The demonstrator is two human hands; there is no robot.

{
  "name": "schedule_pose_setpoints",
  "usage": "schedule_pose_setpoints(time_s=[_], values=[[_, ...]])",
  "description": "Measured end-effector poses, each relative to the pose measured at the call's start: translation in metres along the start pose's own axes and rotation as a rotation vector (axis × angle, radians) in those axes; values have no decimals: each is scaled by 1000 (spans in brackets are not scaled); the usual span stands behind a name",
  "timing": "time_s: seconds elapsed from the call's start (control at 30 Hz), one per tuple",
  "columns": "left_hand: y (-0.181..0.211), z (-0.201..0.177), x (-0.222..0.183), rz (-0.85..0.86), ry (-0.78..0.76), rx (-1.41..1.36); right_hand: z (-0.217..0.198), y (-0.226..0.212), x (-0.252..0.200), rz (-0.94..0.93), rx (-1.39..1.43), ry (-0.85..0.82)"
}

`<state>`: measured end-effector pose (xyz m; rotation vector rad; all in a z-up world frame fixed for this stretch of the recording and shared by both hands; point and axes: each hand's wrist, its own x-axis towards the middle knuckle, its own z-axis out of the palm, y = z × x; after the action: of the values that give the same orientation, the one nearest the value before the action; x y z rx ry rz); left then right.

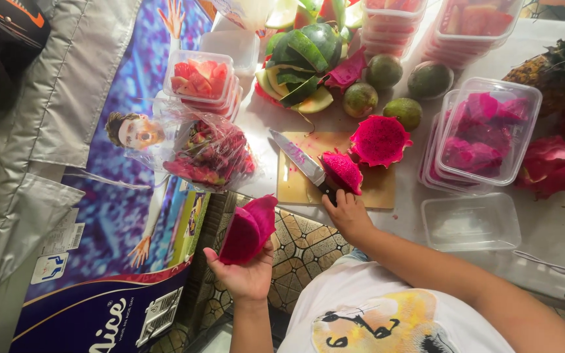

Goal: Peeling and dicing dragon fruit and placing the pieces into plastic containers.

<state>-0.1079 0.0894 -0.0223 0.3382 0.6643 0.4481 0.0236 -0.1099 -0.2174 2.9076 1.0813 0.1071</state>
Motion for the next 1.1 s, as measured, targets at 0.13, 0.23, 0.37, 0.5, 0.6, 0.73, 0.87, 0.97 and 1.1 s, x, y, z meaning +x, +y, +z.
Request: schedule_pose_setpoints(time_s=[0.13,0.23,0.37,0.5,0.6,0.73,0.87,0.97,1.1], values=[[-1,6,-7,-3,-47,4,26,-8,3,34,34,-17],[0,6,-7,-6,-100,4,7,-10,7,191,156,-185],[-7,10,-9,-19,-184,-11,-85,16,10,450,1043,-467],[-25,14,-12,-10,-208,115,-115,59,-24,517,1626,-454],[-47,28,-13,-102,-239,138,-153,105,-76,548,1830,-518],[-93,45,-18,-163,-213,209,-172,161,-162,572,1926,-362],[-153,70,-37,-261,-205,284,-169,197,-243,553,1870,-116],[-198,113,-77,-360,-151,311,-166,216,-291,679,1800,3],[-254,98,-90,-419,-128,369,-154,246,-345,764,1459,-25]])
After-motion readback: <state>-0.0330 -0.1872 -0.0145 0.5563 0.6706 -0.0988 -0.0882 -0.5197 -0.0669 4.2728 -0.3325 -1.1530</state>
